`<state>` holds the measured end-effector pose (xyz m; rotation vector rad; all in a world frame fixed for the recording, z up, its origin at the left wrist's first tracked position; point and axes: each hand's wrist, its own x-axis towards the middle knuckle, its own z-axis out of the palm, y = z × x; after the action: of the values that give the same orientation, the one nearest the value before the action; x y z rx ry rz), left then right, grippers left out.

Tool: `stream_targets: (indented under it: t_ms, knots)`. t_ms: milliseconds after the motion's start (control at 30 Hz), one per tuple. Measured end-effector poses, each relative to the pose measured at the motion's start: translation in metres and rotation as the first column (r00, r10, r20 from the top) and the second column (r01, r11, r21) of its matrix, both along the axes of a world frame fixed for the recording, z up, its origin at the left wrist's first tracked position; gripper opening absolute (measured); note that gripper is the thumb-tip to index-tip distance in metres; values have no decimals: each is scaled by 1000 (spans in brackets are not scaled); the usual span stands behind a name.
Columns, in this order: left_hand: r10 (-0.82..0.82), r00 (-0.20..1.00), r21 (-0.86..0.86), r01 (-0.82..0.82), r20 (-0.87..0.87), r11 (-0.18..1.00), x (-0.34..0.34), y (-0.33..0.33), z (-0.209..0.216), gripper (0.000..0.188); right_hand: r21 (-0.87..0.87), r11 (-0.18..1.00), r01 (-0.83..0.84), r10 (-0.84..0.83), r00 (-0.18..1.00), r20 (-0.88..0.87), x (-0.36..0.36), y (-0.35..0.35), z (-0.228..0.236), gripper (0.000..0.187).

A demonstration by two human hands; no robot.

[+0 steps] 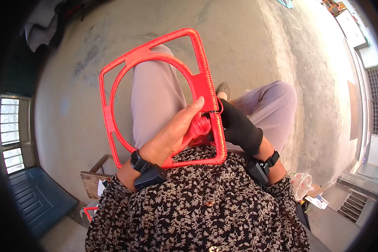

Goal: Wrapping red cord around plastic furniture frames.

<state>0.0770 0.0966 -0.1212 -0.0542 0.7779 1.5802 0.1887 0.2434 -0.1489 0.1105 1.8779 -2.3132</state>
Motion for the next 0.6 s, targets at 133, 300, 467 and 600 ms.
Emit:
stream_targets:
  t_ms: [133,300,467,600]
  knots:
    - [-7,999,27,6,36,1000,-5,-8,-30,39,-59,817,573,-575,818,-26,-10,12,-18,78]
    - [79,997,-84,-77,21,993,-3,-6,-16,37,-143,729,669,-682,728,-73,-9,8,17,73]
    - [94,995,90,-95,14,991,-5,-8,-13,39,798,484,360,4,910,-414,-5,-17,50,60]
    - [141,989,56,-143,38,988,-6,-10,-12,40,631,685,365,-25,877,-480,-7,-23,55,55]
